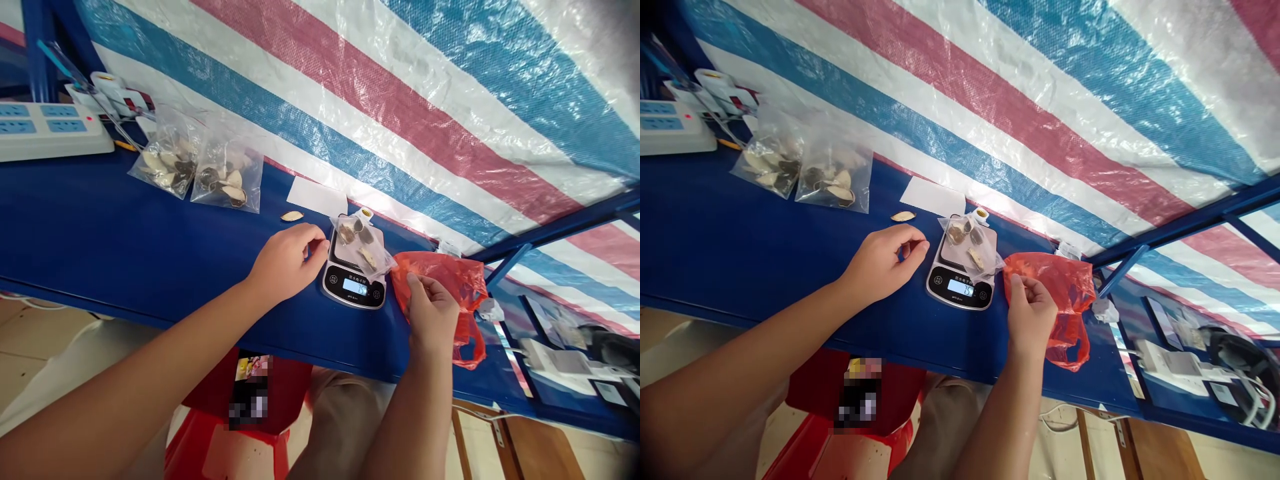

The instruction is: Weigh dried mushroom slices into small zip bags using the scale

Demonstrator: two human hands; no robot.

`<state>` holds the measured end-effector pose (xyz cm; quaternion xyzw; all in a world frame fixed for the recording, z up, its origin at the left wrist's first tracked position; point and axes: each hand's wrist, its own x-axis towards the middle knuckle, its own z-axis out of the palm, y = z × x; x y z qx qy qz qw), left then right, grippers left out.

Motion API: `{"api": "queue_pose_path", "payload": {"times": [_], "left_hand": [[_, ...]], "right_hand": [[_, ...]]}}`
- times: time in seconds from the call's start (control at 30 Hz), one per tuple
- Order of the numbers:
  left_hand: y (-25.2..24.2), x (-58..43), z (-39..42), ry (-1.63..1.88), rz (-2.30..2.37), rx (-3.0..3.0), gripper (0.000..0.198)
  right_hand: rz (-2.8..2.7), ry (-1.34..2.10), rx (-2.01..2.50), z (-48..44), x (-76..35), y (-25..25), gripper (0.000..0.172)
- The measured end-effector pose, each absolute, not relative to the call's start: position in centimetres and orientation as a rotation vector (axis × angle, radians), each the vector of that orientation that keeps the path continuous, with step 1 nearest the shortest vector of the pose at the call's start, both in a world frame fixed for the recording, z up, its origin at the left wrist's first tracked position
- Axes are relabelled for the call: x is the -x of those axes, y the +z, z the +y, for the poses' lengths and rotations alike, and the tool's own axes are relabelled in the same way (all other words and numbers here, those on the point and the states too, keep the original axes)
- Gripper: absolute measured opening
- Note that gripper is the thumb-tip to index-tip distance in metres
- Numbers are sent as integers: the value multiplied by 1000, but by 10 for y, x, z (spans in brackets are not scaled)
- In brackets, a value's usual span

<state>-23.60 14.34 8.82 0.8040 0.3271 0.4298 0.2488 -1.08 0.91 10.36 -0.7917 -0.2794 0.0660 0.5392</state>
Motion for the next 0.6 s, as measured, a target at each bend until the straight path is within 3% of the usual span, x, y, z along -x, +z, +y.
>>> {"api": "queue_pose_path", "payload": {"times": [0.2,0.6], "left_hand": [[87,235,143,1199,919,-2152,9],[88,235,143,1190,921,-2158,7]], "right_hand": [[-570,255,1768,12,15,105,42],[-512,305,1757,14,19,110,35]]}}
